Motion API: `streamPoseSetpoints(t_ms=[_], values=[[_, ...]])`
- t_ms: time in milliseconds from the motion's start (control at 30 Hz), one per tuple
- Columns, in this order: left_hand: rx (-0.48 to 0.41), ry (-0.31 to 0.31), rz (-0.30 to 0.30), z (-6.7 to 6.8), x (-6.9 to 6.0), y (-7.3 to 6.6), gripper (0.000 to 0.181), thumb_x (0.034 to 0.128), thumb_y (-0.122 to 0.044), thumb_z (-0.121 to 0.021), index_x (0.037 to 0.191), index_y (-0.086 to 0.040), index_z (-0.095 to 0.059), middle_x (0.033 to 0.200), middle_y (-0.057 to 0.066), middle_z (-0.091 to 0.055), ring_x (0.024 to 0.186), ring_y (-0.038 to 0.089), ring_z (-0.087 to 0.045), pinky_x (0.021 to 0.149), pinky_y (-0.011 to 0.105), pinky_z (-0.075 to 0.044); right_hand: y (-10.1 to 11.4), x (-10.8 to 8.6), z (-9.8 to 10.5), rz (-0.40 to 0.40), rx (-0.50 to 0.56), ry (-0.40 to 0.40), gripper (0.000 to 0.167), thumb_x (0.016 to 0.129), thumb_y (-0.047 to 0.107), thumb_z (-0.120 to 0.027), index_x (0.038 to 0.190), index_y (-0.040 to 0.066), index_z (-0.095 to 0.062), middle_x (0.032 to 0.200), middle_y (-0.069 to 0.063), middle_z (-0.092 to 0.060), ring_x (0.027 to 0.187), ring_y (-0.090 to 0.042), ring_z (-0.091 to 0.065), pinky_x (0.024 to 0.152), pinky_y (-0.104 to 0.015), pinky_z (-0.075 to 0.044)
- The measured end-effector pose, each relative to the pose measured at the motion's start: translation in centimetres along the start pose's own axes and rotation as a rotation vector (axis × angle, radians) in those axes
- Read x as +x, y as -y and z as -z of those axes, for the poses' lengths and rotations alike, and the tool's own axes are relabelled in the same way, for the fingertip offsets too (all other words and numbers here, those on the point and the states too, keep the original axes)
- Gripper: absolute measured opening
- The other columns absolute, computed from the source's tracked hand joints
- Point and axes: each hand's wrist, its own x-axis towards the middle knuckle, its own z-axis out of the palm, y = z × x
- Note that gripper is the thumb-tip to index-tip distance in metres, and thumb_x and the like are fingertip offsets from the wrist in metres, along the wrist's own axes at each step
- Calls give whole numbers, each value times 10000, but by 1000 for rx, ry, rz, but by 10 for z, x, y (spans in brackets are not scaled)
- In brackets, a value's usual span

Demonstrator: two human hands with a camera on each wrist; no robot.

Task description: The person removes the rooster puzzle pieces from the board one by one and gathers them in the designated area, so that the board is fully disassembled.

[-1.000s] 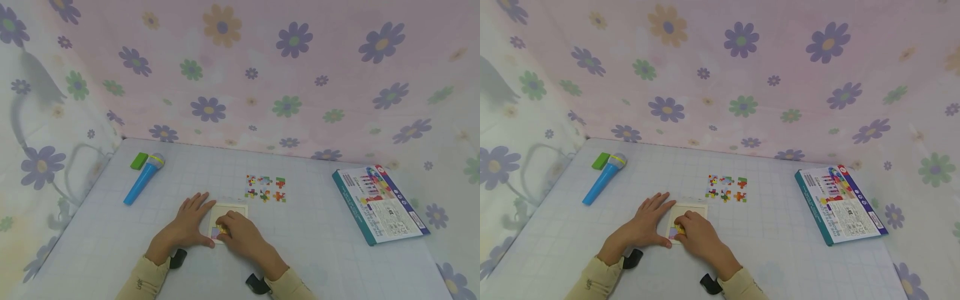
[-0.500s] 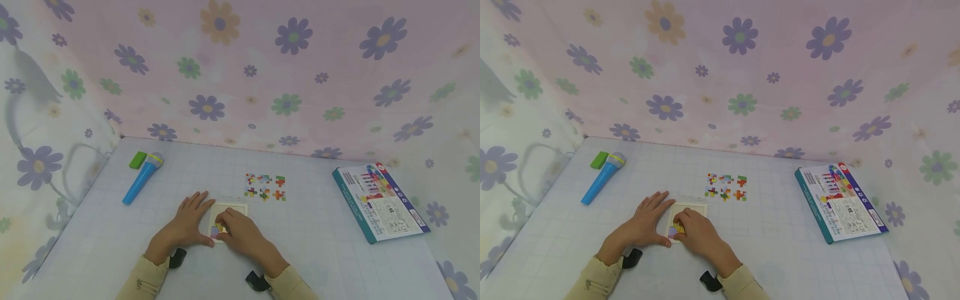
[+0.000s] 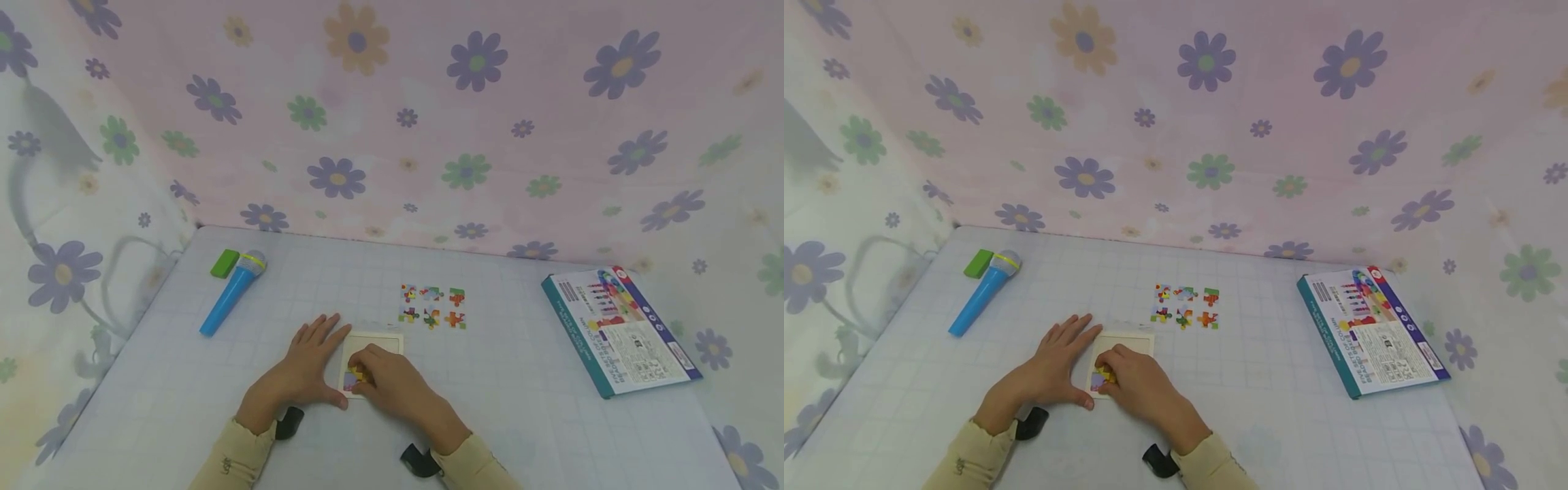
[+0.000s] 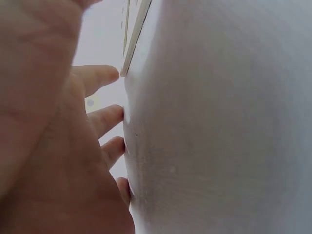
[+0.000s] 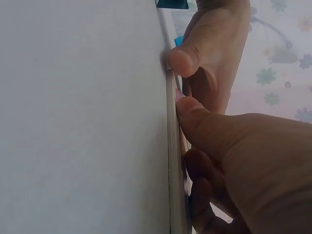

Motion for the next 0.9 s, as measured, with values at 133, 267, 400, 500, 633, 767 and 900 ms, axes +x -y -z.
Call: streamPoseSetpoints(t_ms=[133,267,400,500,633,767,900], values=[[17,3,-1,0,0,0,1294,580,-623,-922,1614,-157,-302,1716,128,-172,1592,392,-92,1269,661,-70,-2,-1,-1,18,19,-8,328,900,313,-788,1190,197,-689,982,97,-631,764,0,-484,692,-139,-447],[28,-1,-4,0,0,-1,1292,577,-604,-934,1610,-144,-309,1714,139,-170,1590,398,-94,1270,658,-75,-4,-2,2,6,43,24,375,887,313,-802,1224,196,-688,953,110,-601,766,-2,-477,687,-137,-435],[19,-9,-11,2,0,-3,1265,583,-570,-948,1594,-118,-336,1704,161,-189,1583,416,-106,1265,665,-83,-5,-2,5,-9,75,68,420,873,311,-817,1252,194,-678,940,120,-569,787,-4,-480,703,-143,-439],[7,-12,-12,3,-1,-5,1239,589,-552,-951,1582,-110,-356,1699,167,-201,1580,423,-111,1264,668,-82,-6,-2,6,-12,89,85,440,869,303,-822,1266,187,-671,956,120,-567,806,-5,-484,724,-149,-447],[-7,-5,-2,4,-1,-6,1221,593,-540,-954,1575,-111,-368,1698,166,-204,1581,423,-110,1264,670,-78,-6,-1,5,-18,102,103,458,865,295,-827,1278,176,-670,975,118,-572,821,-5,-484,739,-153,-449],[1,2,13,4,-2,-6,1215,594,-535,-956,1577,-127,-369,1702,152,-201,1584,411,-109,1268,660,-79,-6,-1,4,-18,101,108,454,875,294,-817,1287,170,-673,993,118,-581,829,-6,-482,743,-150,-446],[-4,3,19,4,-3,-7,1214,591,-522,-962,1580,-140,-369,1707,140,-197,1588,398,-104,1274,650,-69,-6,-2,3,-12,82,109,445,897,290,-796,1305,164,-670,1007,109,-584,827,-11,-482,737,-147,-444]])
